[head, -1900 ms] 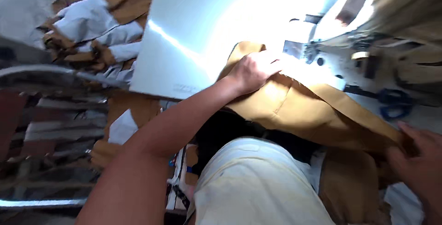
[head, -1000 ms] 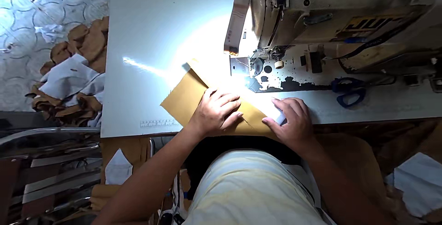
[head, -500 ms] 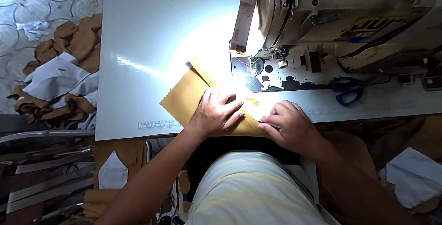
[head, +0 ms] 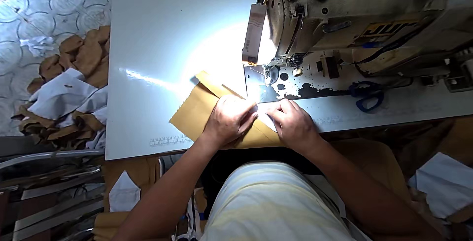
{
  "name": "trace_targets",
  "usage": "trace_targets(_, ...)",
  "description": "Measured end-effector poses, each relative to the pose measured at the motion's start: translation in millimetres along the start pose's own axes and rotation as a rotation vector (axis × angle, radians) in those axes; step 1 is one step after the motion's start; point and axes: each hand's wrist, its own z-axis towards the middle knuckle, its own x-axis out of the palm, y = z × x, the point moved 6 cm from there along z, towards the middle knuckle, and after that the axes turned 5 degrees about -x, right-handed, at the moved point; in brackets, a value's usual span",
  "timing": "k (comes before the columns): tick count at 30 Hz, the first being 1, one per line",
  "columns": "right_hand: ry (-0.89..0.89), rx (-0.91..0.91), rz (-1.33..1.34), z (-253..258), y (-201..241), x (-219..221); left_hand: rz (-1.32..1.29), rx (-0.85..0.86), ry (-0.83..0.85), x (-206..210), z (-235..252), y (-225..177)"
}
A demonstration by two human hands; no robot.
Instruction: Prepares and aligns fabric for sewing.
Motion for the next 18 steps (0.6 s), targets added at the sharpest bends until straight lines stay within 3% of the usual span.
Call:
trace_targets(6, -0.059, -0.003, 0.007, -8.2, -3.4, 7.2, 0.072, -0.114, 0.053, -0.2, 36.0, 10.9)
trace_targets(12, -0.161, 0.037, 0.078, -11.5, -9.9, 10.6, 0.255, -0.269, 0.348, 28.1, 99.2, 34.2)
trace_targets(18, -0.145, 0.069, 0.117, -12.3, -13.7, 11.1, 0.238, -0.124, 0.216, 32.5, 93.9, 22.6)
